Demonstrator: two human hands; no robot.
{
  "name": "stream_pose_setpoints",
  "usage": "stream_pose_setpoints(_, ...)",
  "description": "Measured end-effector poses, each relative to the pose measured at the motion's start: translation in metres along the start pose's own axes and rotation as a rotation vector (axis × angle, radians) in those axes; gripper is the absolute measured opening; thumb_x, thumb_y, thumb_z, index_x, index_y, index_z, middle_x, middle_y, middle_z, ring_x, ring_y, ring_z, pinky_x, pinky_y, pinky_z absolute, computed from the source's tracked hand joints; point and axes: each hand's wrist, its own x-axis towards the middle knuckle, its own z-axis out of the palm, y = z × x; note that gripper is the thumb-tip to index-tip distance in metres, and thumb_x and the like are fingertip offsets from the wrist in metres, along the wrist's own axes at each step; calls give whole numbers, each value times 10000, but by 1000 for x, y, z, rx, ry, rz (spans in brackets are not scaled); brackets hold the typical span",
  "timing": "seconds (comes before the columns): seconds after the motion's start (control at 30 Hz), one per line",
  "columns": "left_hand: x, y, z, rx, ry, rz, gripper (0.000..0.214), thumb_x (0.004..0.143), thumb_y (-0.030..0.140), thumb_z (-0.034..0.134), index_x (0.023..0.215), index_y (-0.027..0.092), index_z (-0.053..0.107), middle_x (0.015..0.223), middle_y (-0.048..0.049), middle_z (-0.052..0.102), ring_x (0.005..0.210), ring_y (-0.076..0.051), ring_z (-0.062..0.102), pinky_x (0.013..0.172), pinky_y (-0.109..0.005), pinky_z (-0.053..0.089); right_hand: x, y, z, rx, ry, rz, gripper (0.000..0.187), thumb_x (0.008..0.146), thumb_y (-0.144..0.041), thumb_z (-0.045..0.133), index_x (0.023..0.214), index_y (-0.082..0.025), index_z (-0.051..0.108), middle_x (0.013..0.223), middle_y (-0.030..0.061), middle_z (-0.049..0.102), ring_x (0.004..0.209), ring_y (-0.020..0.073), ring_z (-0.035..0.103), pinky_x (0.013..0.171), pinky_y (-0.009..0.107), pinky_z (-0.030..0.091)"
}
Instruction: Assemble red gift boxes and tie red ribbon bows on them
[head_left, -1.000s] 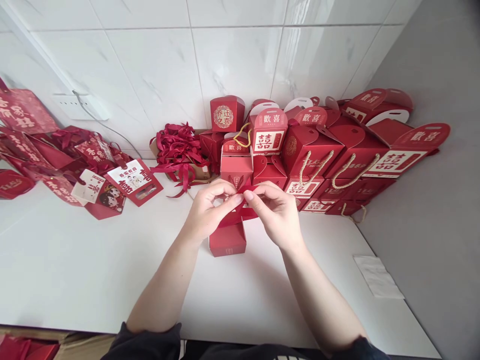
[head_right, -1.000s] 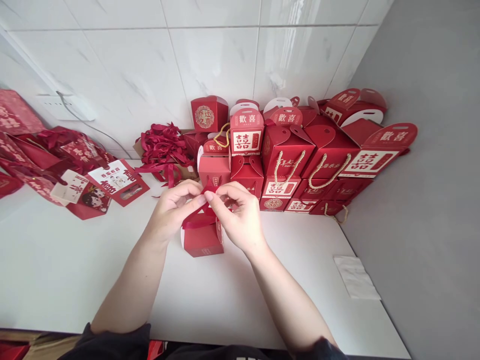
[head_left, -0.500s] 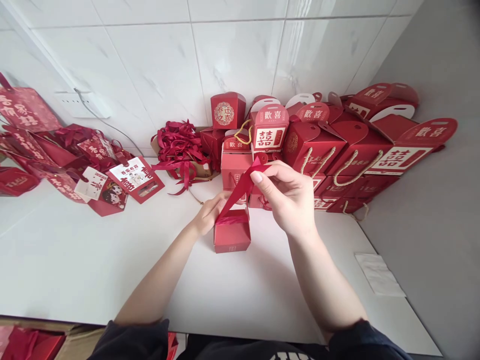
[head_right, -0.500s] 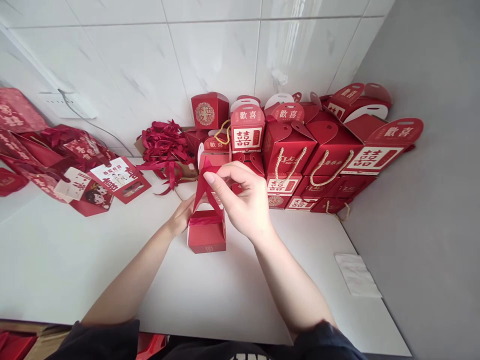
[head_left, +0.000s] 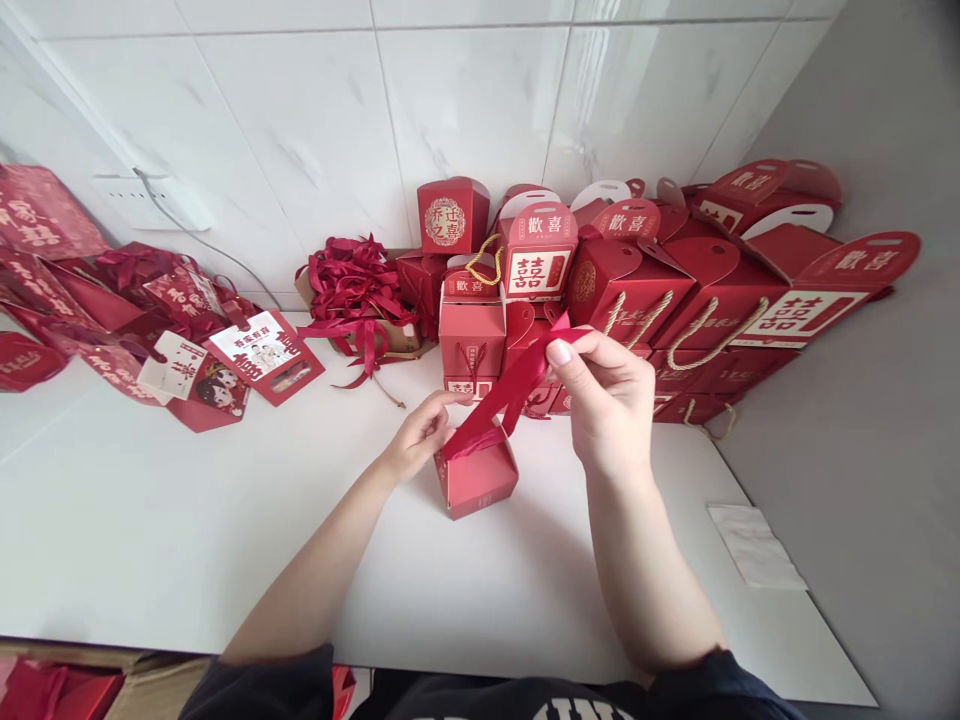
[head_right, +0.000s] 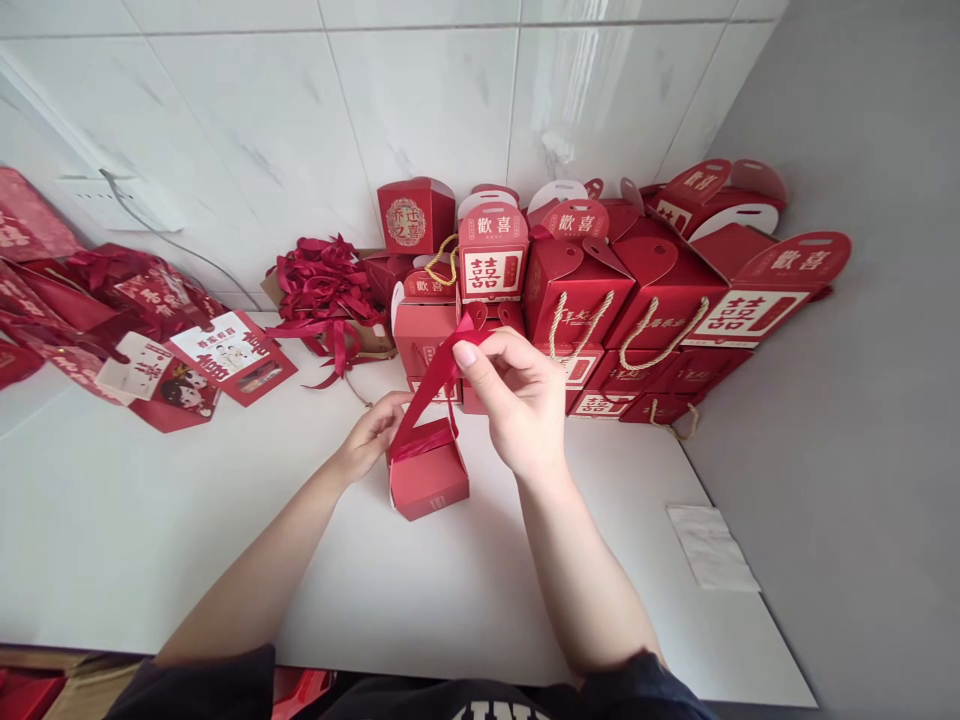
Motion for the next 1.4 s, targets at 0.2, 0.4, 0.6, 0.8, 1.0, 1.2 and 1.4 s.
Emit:
stream_pose_setpoints(0.2,-2,-2,17,20,-47,4,482,887,325,631,1351,281,512,1372,-94,543,1268,-281,503,1038,-431,434,-1,1,3,-54,-77,38,223,856,-324,676,677,-200,629,653,-23,520,568,99,466,537,249,401)
stream_pose_setpoints(0.4,-2,12,17,23,-221,-47,504,916,241,562,1408,274,462,1501,-90,420,1378,-292,405,1118,-455,384,-1,1,4,-19,-100,39,206,858,-277,675,680,-196,614,665,-26,513,571,92,468,527,242,389)
stream_pose_setpoints(0.6,2,24,17,212,-201,104,483,785,14,484,1196,230,617,1260,-75,613,1234,-269,519,1083,-463,389,-2,-5,2,-25,-101,19,197,864,-262,670,685,-194,623,676,-23,514,579,92,458,535,247,391)
stream_pose_setpoints(0.8,0,13,15,38,-237,-10,449,820,125,502,1257,206,569,1209,-109,601,1114,-277,573,941,-415,484,-7,-16,2,-52,-90,-65,203,857,-255,674,668,-203,620,671,-10,534,591,112,469,527,270,376)
stream_pose_setpoints(1.0,5,20,12,156,-306,35,408,776,366,720,1157,229,673,1223,-109,588,1169,-306,527,1049,-448,411,3,-38,6,-238,-159,-163,189,854,-263,683,680,-205,637,710,4,594,624,127,521,550,281,419)
stream_pose_setpoints(1.2,4,23,18,245,-284,-28,436,664,417,823,1050,238,725,1174,-92,619,1133,-301,559,1030,-448,441,18,-60,12,-444,-343,-228,219,872,-298,667,677,-198,659,715,6,618,658,133,550,606,274,440)
stream_pose_setpoints(1.4,7,24,19,58,-327,-89,444,697,332,809,1113,222,698,1249,-106,626,1221,-312,540,1042,-439,440,21,-54,15,-428,-377,-212,257,882,-355,654,690,-184,659,705,1,602,631,117,528,599,262,427)
